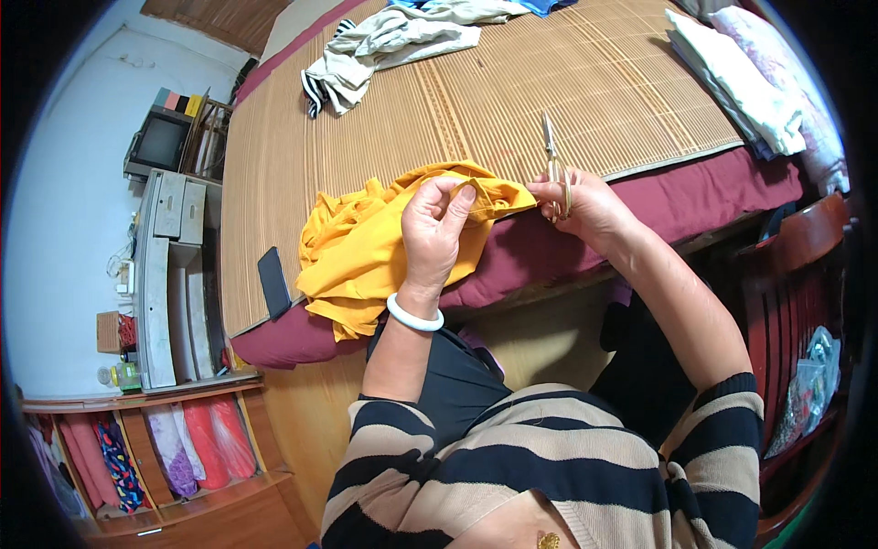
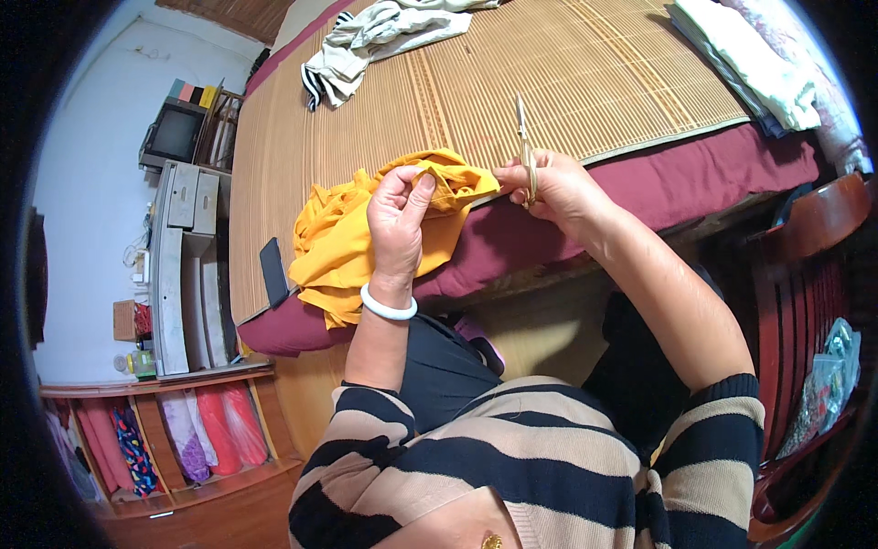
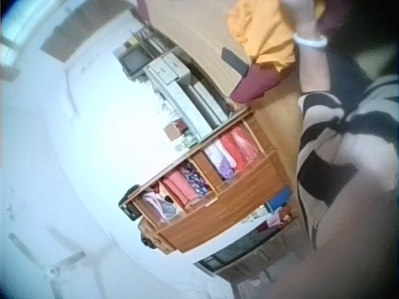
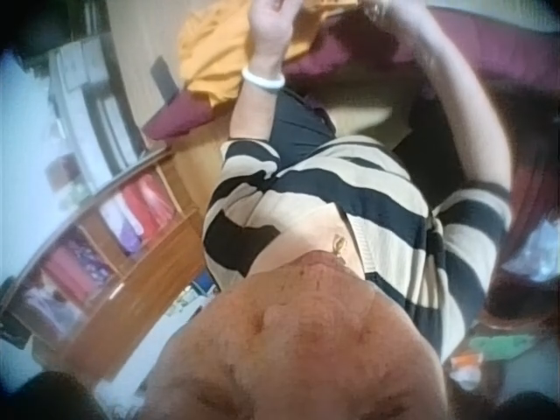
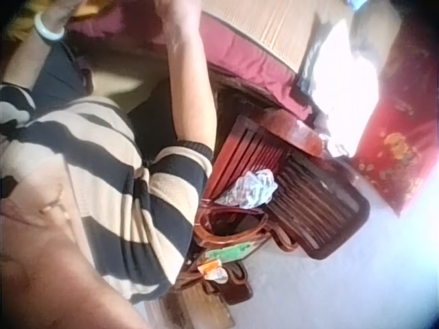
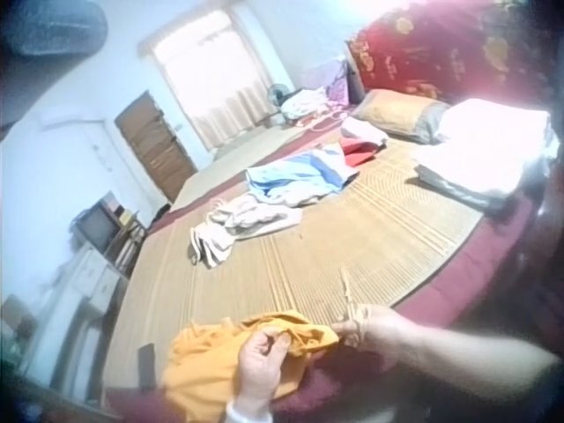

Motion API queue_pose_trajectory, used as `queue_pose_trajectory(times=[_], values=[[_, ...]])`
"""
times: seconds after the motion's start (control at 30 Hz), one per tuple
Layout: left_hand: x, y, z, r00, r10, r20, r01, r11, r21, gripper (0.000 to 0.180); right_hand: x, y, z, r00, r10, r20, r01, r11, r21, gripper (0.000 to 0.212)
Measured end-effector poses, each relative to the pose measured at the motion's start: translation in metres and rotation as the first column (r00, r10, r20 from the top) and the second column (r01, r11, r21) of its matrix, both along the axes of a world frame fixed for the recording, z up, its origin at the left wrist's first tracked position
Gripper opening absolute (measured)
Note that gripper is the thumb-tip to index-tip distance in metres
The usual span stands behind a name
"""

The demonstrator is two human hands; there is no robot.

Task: Cutting a yellow t-shirt with scissors while sitting near a bed.

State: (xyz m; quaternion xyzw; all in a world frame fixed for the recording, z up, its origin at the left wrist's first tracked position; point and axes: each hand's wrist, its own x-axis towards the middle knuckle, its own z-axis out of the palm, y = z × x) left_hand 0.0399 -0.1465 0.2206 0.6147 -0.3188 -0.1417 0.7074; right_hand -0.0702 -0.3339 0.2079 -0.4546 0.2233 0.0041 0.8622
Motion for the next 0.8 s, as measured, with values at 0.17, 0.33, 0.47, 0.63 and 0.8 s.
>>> queue_pose_trajectory(times=[0.17,0.33,0.47,0.63,0.8], values=[[0.005,0.004,0.007,1.0,0.008,-0.005,-0.008,1.0,0.013,0.008,0.003,-0.002,0.004,0.996,0.088,0.012,-0.078,0.933,-0.35,0.024],[0.01,0.005,0.006,1.0,-0.021,0.022,0.021,0.999,0.033,0.01,-0.001,-0.002,0.016,0.989,0.104,0.107,-0.038,0.871,-0.49,0.036],[0.012,0.007,0.005,0.994,-0.007,0.111,-0.001,0.997,0.073,0.009,-0.002,-0.005,0.019,0.989,0.102,0.107,-0.041,0.885,-0.464,0.04],[0.013,0.007,0.006,0.992,-0.007,0.123,-0.004,0.996,0.089,0.008,-0.003,-0.013,0.016,0.989,0.127,0.071,-0.077,0.872,-0.483,0.042],[0.02,0.011,-0.002,0.999,0.011,-0.044,-0.011,1.0,-0.002,0.007,-0.002,-0.012,0.023,0.992,0.101,0.081,-0.061,0.918,-0.391,0.044]])
